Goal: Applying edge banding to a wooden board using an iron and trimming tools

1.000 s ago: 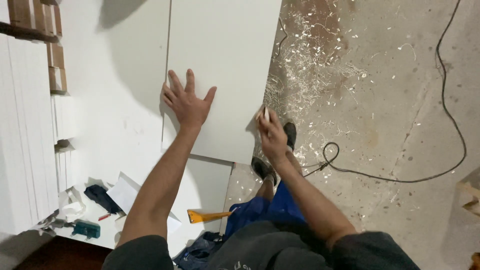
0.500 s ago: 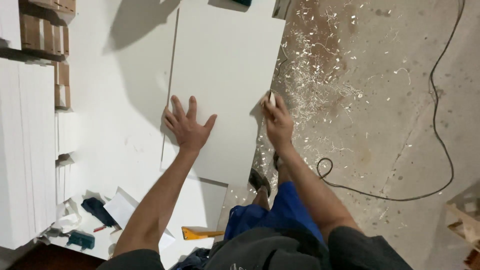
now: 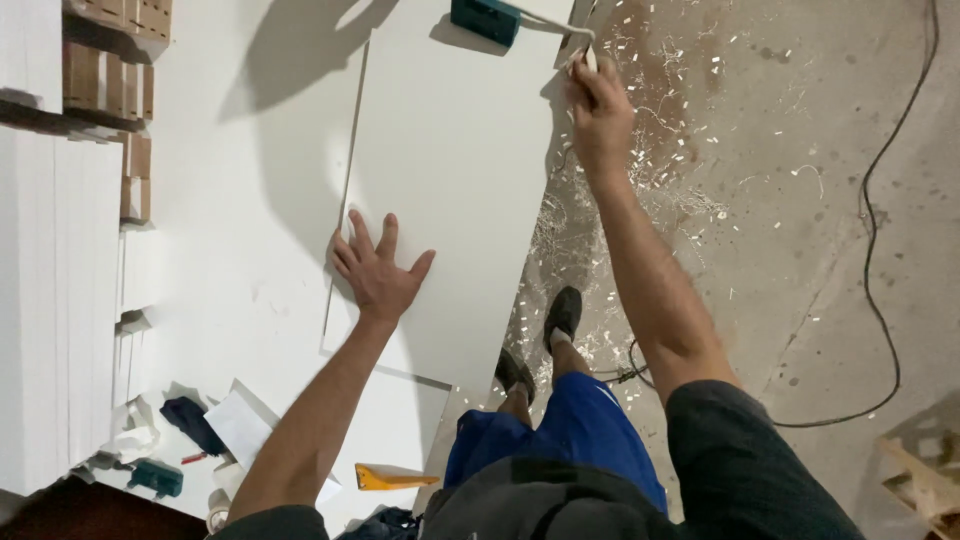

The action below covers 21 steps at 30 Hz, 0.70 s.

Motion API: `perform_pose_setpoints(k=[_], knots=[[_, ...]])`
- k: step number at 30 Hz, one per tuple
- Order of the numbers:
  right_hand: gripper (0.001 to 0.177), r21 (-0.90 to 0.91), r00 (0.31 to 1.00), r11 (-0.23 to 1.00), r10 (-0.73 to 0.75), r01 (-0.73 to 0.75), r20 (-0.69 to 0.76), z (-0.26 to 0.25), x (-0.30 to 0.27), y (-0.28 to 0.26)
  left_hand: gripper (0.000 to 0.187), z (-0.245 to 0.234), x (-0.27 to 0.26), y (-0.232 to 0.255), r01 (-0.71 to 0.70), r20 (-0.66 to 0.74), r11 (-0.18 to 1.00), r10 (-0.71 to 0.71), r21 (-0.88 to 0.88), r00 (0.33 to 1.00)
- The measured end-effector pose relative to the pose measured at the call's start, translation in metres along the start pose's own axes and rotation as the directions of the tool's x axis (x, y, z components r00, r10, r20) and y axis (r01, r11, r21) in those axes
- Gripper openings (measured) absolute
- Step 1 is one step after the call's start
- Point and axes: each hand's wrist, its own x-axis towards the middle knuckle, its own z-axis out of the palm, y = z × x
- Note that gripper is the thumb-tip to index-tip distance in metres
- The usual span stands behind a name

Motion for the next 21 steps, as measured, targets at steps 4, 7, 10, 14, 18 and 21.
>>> perform_pose_setpoints(k=[4, 7, 10, 14, 18, 21], knots=[[0.028, -0.091, 0.995, 0.994, 0.067, -0.06, 0.074, 0.003, -0.059, -0.032, 0.077, 0.001, 0.0, 0.001, 0.025, 0.007, 1.0, -0.024, -0.012, 1.0], [0.022, -0.196, 0.999, 0.98, -0.018, 0.025, 0.036, 0.004, -0.045, -0.006, 0.075, -0.003, 0.001, 0.002, 0.002, 0.001, 1.0, -0.002, 0.001, 1.0], [0.021, -0.123, 0.993, 0.985, -0.12, 0.119, 0.001, 0.011, -0.006, 0.013, 0.078, 0.001, 0.001, -0.001, 0.056, 0.083, 0.998, -0.058, 0.024, 0.995], [0.025, -0.202, 0.998, 0.979, -0.01, 0.022, 0.06, 0.009, -0.131, -0.026, 0.076, -0.003, 0.003, 0.004, 0.047, 0.034, 0.999, -0.048, 0.011, 0.998], [0.027, -0.398, 0.997, 0.917, -0.012, 0.042, 0.078, 0.013, -0.142, -0.025, 0.075, -0.003, 0.003, 0.001, 0.018, -0.025, 1.0, -0.018, 0.006, 1.0], [0.019, -0.012, 0.979, 0.979, -0.202, 0.202, -0.015, 0.014, -0.005, 0.029, 0.073, -0.003, 0.003, 0.003, -0.008, -0.07, 0.999, 0.01, 0.039, 0.997]])
